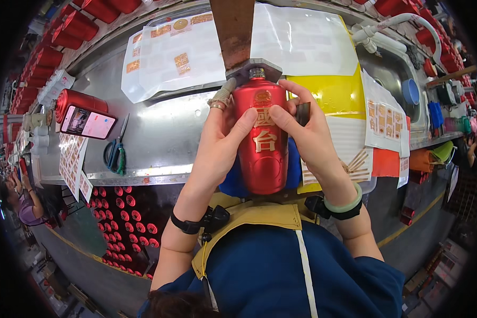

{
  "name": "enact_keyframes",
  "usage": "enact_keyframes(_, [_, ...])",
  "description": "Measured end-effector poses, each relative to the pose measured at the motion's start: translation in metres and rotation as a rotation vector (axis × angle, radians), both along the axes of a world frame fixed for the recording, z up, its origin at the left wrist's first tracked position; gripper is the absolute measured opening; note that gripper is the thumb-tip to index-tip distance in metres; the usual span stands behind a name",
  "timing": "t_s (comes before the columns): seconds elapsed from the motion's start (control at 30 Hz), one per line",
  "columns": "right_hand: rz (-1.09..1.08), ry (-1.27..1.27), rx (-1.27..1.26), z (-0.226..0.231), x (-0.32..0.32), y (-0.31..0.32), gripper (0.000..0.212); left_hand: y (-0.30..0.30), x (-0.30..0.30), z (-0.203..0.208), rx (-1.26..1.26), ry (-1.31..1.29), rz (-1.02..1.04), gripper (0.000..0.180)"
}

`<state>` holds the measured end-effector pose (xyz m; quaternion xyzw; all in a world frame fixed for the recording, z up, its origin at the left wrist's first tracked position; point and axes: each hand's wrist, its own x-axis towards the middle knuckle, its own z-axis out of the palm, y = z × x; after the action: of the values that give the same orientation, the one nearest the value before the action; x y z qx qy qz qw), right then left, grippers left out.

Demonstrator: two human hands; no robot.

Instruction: Applying decorative and gold labels to red liquor bottles on a production line.

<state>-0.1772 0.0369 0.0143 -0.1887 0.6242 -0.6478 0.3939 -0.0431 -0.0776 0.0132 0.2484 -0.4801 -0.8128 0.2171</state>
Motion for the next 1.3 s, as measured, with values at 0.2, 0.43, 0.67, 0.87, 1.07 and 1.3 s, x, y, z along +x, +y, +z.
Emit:
enact_keyframes(0.2, [0.016, 0.06, 0.033, 0.001, -0.001, 0.002, 0.076, -0.002, 0.002, -0.003, 0.011, -0.013, -0.019, 0.072])
enact_keyframes(0.43, [0.038, -0.029, 0.032, 0.005, -0.003, 0.003, 0.078, -0.003, 0.007, -0.004, -0.007, 0.0, -0.041, 0.079])
enact_keyframes(0.67, [0.041, 0.039, 0.016, 0.003, 0.0, 0.006, 0.079, 0.009, 0.018, 0.002, -0.047, -0.059, -0.118, 0.096])
enact_keyframes(0.87, [0.054, 0.016, 0.017, 0.003, -0.002, 0.009, 0.078, 0.01, 0.017, 0.004, -0.023, -0.068, -0.112, 0.096])
enact_keyframes(1.07, [0.075, -0.072, 0.024, 0.008, -0.002, 0.02, 0.071, 0.009, 0.016, 0.001, 0.041, -0.029, -0.07, 0.094])
enact_keyframes(1.3, [0.134, 0.078, 0.029, 0.001, 0.005, 0.025, 0.08, 0.014, 0.017, 0.002, -0.034, -0.054, -0.08, 0.089])
